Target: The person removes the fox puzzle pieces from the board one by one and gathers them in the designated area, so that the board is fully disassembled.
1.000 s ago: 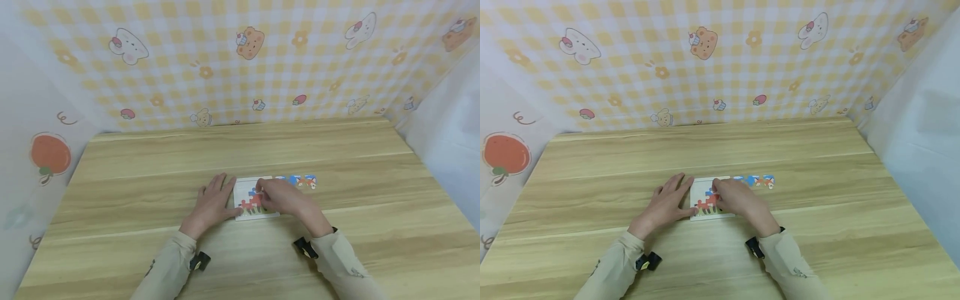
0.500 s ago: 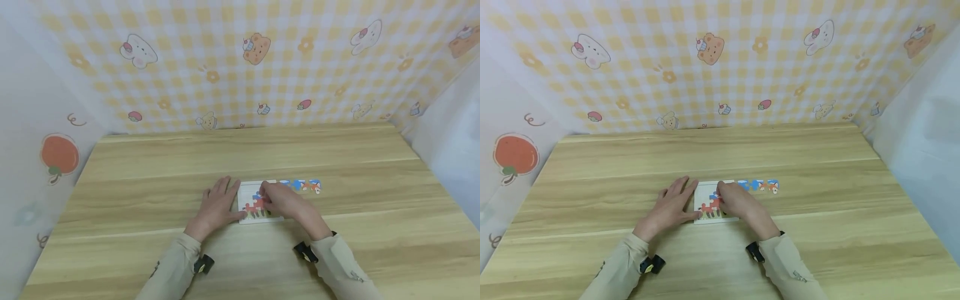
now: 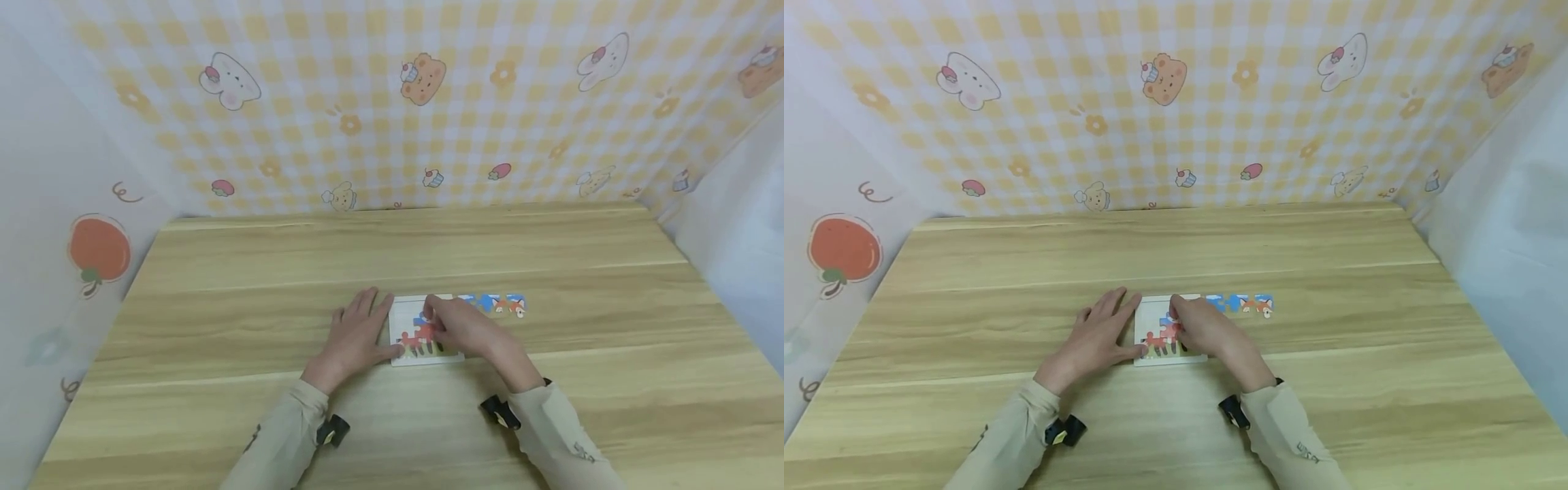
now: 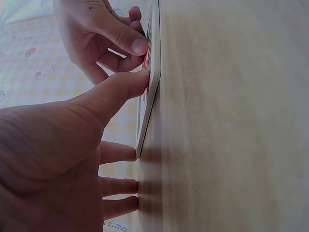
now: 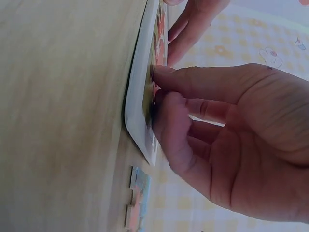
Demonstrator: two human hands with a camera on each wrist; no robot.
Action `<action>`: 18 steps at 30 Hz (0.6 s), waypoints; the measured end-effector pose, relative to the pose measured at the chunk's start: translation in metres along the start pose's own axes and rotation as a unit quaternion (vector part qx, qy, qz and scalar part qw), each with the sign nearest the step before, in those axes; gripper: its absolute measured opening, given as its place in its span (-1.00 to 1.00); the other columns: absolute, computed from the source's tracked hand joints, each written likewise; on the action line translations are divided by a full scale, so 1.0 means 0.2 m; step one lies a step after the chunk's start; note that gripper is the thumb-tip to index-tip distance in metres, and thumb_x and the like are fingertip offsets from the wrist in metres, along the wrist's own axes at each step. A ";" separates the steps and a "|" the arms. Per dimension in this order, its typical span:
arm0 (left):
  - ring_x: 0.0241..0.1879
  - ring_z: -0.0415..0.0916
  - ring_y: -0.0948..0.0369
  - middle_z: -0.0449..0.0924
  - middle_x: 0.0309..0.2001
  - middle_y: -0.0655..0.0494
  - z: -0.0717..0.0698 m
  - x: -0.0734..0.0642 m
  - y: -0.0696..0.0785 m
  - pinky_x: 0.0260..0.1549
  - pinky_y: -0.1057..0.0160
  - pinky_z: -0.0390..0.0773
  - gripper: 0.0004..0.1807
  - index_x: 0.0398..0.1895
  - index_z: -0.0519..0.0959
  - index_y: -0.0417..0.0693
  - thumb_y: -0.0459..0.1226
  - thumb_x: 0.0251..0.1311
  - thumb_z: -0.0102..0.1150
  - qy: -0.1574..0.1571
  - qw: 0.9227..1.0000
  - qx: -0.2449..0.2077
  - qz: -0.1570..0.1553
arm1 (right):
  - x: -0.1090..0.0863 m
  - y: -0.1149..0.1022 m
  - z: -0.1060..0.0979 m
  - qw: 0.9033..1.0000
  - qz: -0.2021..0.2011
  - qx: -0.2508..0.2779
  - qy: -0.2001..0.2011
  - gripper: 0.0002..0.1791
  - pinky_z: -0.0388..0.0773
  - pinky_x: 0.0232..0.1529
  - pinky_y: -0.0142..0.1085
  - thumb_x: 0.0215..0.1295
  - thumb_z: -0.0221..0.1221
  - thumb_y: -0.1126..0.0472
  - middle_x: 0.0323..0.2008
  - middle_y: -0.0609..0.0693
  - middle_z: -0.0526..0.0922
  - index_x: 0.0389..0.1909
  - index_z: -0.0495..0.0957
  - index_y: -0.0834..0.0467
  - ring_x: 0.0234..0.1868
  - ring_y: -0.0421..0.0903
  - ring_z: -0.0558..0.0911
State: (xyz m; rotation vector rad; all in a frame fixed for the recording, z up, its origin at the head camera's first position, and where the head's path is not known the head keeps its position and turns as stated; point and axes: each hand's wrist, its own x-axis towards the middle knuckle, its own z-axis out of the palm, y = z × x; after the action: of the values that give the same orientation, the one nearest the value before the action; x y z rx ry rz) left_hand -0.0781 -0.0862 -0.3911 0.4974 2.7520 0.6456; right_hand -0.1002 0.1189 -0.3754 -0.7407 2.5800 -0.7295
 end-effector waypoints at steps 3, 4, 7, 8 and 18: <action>0.39 -0.20 -0.10 -0.10 0.42 -0.20 -0.01 0.00 0.00 0.19 -0.30 -0.10 -0.04 0.43 0.08 -0.09 0.07 0.03 0.28 -0.001 1.000 -0.001 -0.002 | 0.00 -0.01 0.00 1.000 0.000 -0.028 0.003 -0.83 0.35 -0.59 -0.40 0.17 0.18 0.40 -0.54 -0.06 0.52 -0.24 0.43 0.21 -0.61 -0.19 0.38; 0.39 -0.21 -0.10 -0.10 0.42 -0.20 -0.01 0.00 0.00 0.20 -0.30 -0.11 -0.04 0.43 0.08 -0.09 0.07 0.03 0.28 -0.002 1.000 -0.001 -0.004 | 0.01 -0.02 0.00 0.999 0.000 -0.036 0.004 -0.83 0.34 -0.60 -0.40 0.17 0.18 0.40 -0.52 -0.04 0.54 -0.23 0.43 0.21 -0.61 -0.18 0.39; 0.39 -0.21 -0.09 -0.10 0.42 -0.19 -0.01 0.01 0.01 0.20 -0.30 -0.12 -0.03 0.43 0.07 -0.09 0.06 0.02 0.29 -0.001 1.000 -0.001 -0.007 | 0.01 -0.03 -0.01 0.998 0.008 -0.054 0.004 -0.83 0.31 -0.62 -0.39 0.18 0.18 0.37 -0.50 -0.04 0.54 -0.21 0.44 0.20 -0.60 -0.17 0.38; 0.40 -0.21 -0.09 -0.10 0.42 -0.19 -0.02 0.01 0.01 0.20 -0.30 -0.12 -0.03 0.43 0.07 -0.09 0.06 0.01 0.29 -0.002 1.000 0.000 -0.009 | 0.01 -0.03 -0.01 0.998 0.011 -0.056 0.003 -0.82 0.31 -0.63 -0.39 0.18 0.19 0.37 -0.50 -0.05 0.53 -0.21 0.44 0.19 -0.61 -0.17 0.38; 0.40 -0.22 -0.10 -0.11 0.42 -0.20 -0.01 0.01 0.00 0.20 -0.30 -0.13 -0.03 0.43 0.07 -0.09 0.06 0.02 0.29 -0.007 1.000 -0.005 -0.009 | 0.01 -0.02 0.00 0.999 0.023 -0.039 -0.007 -0.79 0.37 -0.58 -0.38 0.17 0.22 0.36 -0.52 -0.10 0.51 -0.19 0.43 0.18 -0.58 -0.17 0.41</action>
State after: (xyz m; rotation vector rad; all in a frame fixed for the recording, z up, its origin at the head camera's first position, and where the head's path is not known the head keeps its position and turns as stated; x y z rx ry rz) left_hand -0.0795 -0.0856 -0.3899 0.4725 2.7348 0.6491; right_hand -0.0997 0.1152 -0.3725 -0.7044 2.6163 -0.6113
